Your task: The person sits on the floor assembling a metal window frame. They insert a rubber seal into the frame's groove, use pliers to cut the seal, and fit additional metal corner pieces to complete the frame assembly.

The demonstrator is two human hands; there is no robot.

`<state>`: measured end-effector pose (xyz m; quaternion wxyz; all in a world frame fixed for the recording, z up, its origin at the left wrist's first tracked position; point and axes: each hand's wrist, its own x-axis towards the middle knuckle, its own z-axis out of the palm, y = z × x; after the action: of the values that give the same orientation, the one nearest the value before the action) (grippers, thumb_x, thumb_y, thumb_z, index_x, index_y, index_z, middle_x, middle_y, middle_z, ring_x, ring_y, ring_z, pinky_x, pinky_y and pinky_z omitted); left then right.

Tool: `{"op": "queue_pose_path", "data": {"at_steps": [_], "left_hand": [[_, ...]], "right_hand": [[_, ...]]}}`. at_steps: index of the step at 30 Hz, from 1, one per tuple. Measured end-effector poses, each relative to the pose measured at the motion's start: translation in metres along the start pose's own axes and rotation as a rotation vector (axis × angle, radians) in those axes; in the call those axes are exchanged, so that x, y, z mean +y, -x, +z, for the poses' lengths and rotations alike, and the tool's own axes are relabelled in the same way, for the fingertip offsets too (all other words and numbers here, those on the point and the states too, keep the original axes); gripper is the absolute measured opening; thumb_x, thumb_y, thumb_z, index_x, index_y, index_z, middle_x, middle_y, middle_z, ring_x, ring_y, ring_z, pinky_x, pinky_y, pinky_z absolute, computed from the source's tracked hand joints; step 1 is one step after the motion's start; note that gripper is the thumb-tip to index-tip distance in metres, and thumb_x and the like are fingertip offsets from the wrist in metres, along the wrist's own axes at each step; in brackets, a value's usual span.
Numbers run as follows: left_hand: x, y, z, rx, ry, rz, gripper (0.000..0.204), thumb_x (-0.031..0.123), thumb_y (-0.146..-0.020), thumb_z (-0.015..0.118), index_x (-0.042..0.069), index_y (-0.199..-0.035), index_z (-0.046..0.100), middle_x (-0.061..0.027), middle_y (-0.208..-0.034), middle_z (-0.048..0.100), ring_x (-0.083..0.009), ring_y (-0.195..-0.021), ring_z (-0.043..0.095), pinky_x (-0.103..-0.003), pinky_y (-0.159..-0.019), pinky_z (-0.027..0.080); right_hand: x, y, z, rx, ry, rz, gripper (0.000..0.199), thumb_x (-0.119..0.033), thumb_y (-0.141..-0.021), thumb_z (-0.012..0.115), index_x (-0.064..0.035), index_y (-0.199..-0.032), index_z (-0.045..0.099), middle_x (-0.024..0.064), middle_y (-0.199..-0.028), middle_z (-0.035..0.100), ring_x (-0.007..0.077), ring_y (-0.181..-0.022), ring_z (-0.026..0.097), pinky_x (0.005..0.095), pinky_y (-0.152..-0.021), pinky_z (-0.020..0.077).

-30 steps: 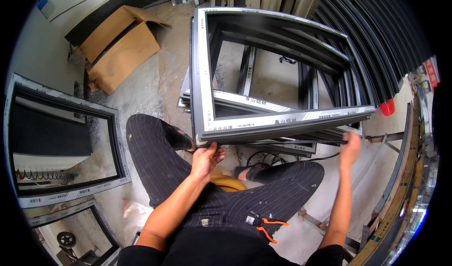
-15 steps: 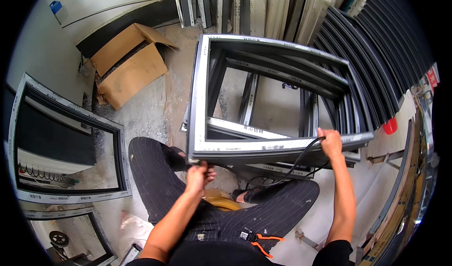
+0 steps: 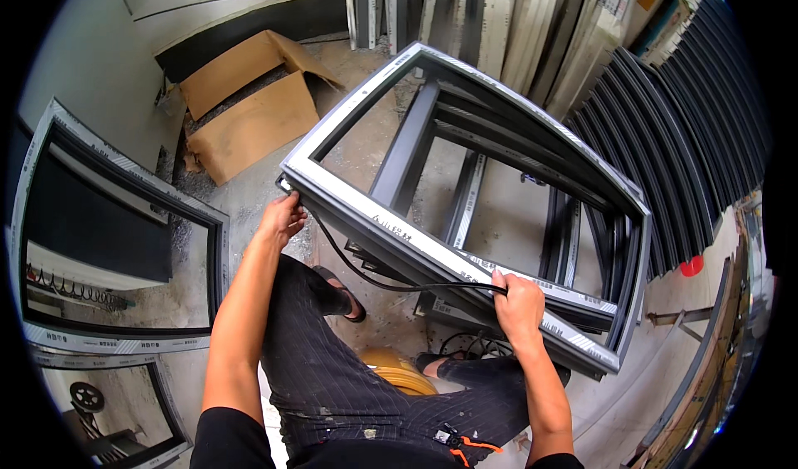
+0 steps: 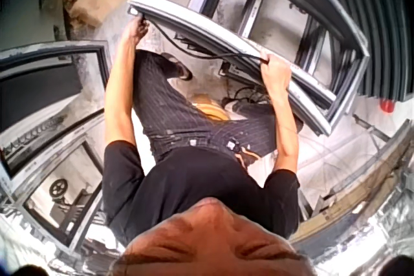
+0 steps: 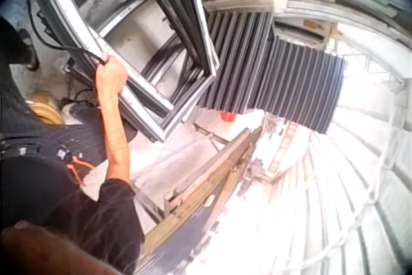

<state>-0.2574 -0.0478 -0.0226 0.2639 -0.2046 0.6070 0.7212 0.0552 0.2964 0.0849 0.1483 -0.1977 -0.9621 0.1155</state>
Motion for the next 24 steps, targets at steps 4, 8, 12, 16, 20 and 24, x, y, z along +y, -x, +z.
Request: {"op": "queue_pose_path", "data": {"at_steps": [4, 8, 12, 16, 20, 24], "left_hand": [[-0.008, 0.008, -0.003, -0.05, 0.025, 0.021, 0.034, 0.039, -0.088, 0.067, 0.011, -0.101, 0.056, -0.0012, -0.081, 0.058, -0.0161, -0.078, 0.06, -0.028, -0.06, 0.051], [-0.015, 0.007, 0.0, 0.003, 0.018, 0.095, 0.027, 0.033, -0.09, 0.066, 0.008, -0.094, 0.059, -0.0014, -0.075, 0.059, -0.0143, -0.068, 0.059, -0.025, -0.056, 0.049], [-0.018, 0.001, 0.016, 0.092, -0.044, 0.151, 0.024, 0.031, -0.091, 0.063, 0.007, -0.089, 0.058, -0.0007, -0.071, 0.059, -0.0126, -0.061, 0.057, -0.023, -0.052, 0.048], [-0.021, 0.024, 0.024, 0.112, -0.057, 0.13, 0.03, 0.037, -0.091, 0.063, 0.008, -0.087, 0.057, -0.0012, -0.072, 0.059, -0.0135, -0.065, 0.059, -0.027, -0.056, 0.05], [-0.04, 0.051, 0.044, 0.016, -0.052, 0.027, 0.038, 0.045, -0.089, 0.064, 0.007, -0.093, 0.057, -0.0036, -0.081, 0.061, -0.0169, -0.073, 0.062, -0.03, -0.061, 0.053], [-0.043, 0.045, 0.048, 0.09, -0.044, 0.129, 0.037, 0.04, -0.091, 0.063, 0.004, -0.096, 0.056, -0.0048, -0.083, 0.061, -0.0171, -0.073, 0.062, -0.028, -0.061, 0.052]], "right_hand": [[-0.006, 0.008, -0.009, -0.012, -0.116, -0.046, 0.018, -0.019, -0.086, 0.062, -0.0011, -0.084, 0.065, 0.0164, -0.079, 0.064, 0.036, -0.079, 0.059, 0.0428, -0.073, 0.0458], [0.026, 0.041, -0.042, 0.034, 0.038, -0.122, 0.036, 0.007, -0.066, 0.061, -0.0014, -0.101, 0.062, 0.0162, -0.1, 0.062, 0.0359, -0.095, 0.057, 0.0424, -0.085, 0.0449], [0.108, 0.102, -0.095, 0.072, 0.324, 0.046, 0.049, 0.014, -0.06, 0.054, -0.0004, -0.107, 0.061, 0.0165, -0.104, 0.061, 0.0354, -0.101, 0.056, 0.0433, -0.09, 0.0429], [0.186, 0.143, -0.128, 0.174, 0.48, 0.184, 0.031, 0.007, -0.076, 0.056, -0.0007, -0.106, 0.059, 0.016, -0.101, 0.061, 0.0348, -0.098, 0.055, 0.0429, -0.083, 0.0449], [0.2, 0.143, -0.115, 0.21, 0.451, 0.235, 0.02, -0.002, -0.085, 0.059, -0.0018, -0.105, 0.059, 0.0155, -0.099, 0.061, 0.0345, -0.095, 0.056, 0.0427, -0.082, 0.0449], [0.213, 0.137, -0.088, 0.187, 0.285, 0.139, 0.02, 0.0, -0.083, 0.06, -0.0011, -0.102, 0.061, 0.0153, -0.1, 0.062, 0.034, -0.096, 0.057, 0.0411, -0.085, 0.0455]]}}
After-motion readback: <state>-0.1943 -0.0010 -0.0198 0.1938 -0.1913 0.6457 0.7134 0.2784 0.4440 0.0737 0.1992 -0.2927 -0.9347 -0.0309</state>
